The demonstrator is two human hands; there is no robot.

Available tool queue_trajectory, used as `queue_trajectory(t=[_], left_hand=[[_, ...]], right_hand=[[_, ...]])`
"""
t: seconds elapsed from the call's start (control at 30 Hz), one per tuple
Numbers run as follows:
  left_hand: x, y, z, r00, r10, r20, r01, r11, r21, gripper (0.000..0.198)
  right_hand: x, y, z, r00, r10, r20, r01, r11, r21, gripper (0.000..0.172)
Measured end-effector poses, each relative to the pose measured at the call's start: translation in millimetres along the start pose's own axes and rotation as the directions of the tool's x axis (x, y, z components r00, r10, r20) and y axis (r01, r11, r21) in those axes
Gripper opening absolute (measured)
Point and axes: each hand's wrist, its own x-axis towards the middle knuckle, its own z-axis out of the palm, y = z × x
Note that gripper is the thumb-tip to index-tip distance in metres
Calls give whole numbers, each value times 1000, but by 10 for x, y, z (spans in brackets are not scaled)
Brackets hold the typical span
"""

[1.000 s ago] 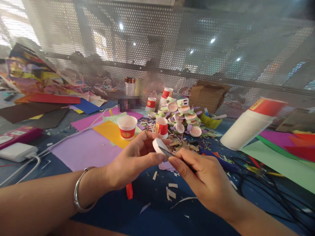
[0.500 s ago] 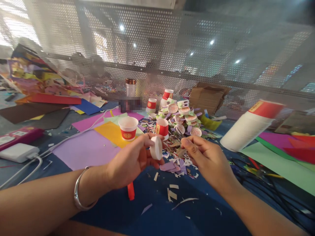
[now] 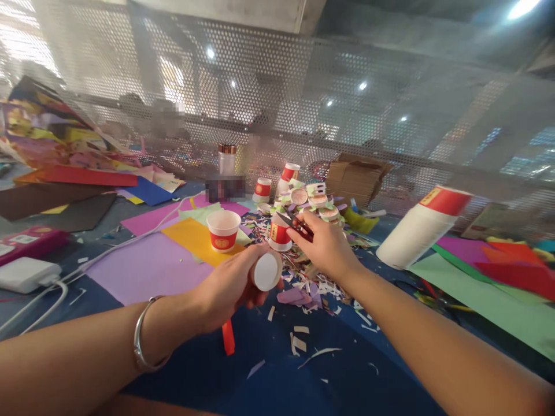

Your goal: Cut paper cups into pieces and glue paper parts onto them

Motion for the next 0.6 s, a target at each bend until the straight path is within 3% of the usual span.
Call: queue_trajectory(t=[0.2,0.3,0.37,0.47,0.6], left_hand=[[-19,-6,-44,997,50,66,-57,993,100,40],[-22,-1,-47,995,66,75,-75,990,122,41],[-23,-3,-45,993,85,77,-94,988,125,40],[-27,-8,-39,991,108,76,-117,986,120,40],[-34,0,-25,992,119,52,-124,988,95,44]], right_hand=[[164,25,126,992,-111,67,116,991,-69,7],[185,98,-12,990,-140,0,139,987,-77,12],[201,162,-252,986,-139,-91,131,988,-87,16],[227,280,-780,961,-85,-263,50,989,-139,22],[226,546,-1521,856,13,-517,-174,949,-263,37]])
